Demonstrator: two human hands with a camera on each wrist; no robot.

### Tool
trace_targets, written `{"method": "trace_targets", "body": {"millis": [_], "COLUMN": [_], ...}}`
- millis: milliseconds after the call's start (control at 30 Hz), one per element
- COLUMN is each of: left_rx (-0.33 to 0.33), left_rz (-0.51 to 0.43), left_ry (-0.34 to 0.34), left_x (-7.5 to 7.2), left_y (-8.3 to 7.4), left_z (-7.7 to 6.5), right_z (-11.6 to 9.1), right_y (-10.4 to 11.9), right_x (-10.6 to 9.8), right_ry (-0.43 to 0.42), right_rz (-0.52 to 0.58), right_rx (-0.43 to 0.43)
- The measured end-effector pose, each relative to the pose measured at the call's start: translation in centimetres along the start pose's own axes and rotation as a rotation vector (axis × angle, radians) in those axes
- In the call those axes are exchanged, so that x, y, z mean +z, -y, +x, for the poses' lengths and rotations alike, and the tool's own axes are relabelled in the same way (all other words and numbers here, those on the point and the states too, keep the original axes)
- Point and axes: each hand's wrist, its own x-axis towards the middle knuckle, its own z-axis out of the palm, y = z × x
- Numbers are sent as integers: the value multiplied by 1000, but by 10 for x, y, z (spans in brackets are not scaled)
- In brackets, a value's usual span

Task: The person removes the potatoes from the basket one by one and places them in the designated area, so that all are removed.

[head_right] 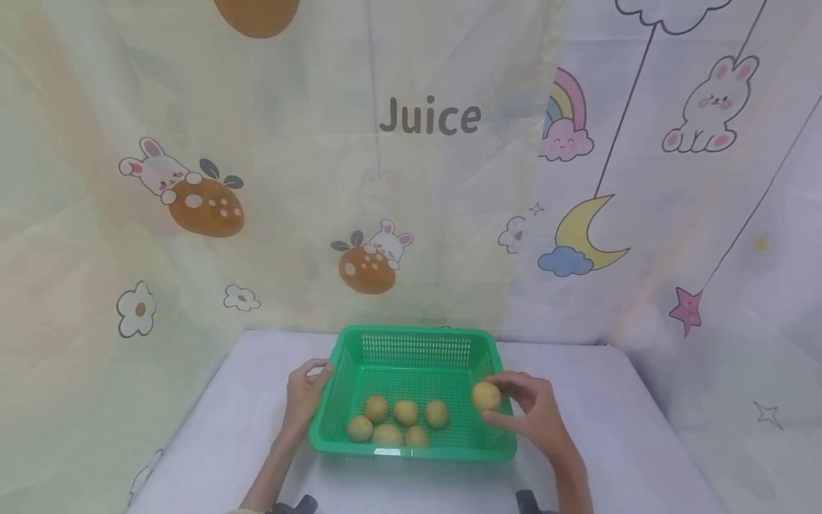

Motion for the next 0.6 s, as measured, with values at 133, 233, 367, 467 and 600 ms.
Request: {"method": "trace_targets", "body": {"millis": [133,233,367,467,600], "left_rx": [0,1,3,3,8], "left_rz": [-6,-14,-14,-3,7], "left_ry": [-1,1,-1,-6,-5], "left_x": [0,0,1,1,1], "left_y": [-2,-2,-2,0,2], "left_z": [-1,-2,-3,-3,-2], "right_z": [-4,-8,-14,-18,-24], "right_y": [0,-2,-5,-7,-10], "right_x": [-5,-10,-18,-23,-29], "right_ry": [-34,-48,-61,-64,-73], "right_rz": [-16,-25,-22,-7,12], "right_rx": [31,38,40,20,0]}}
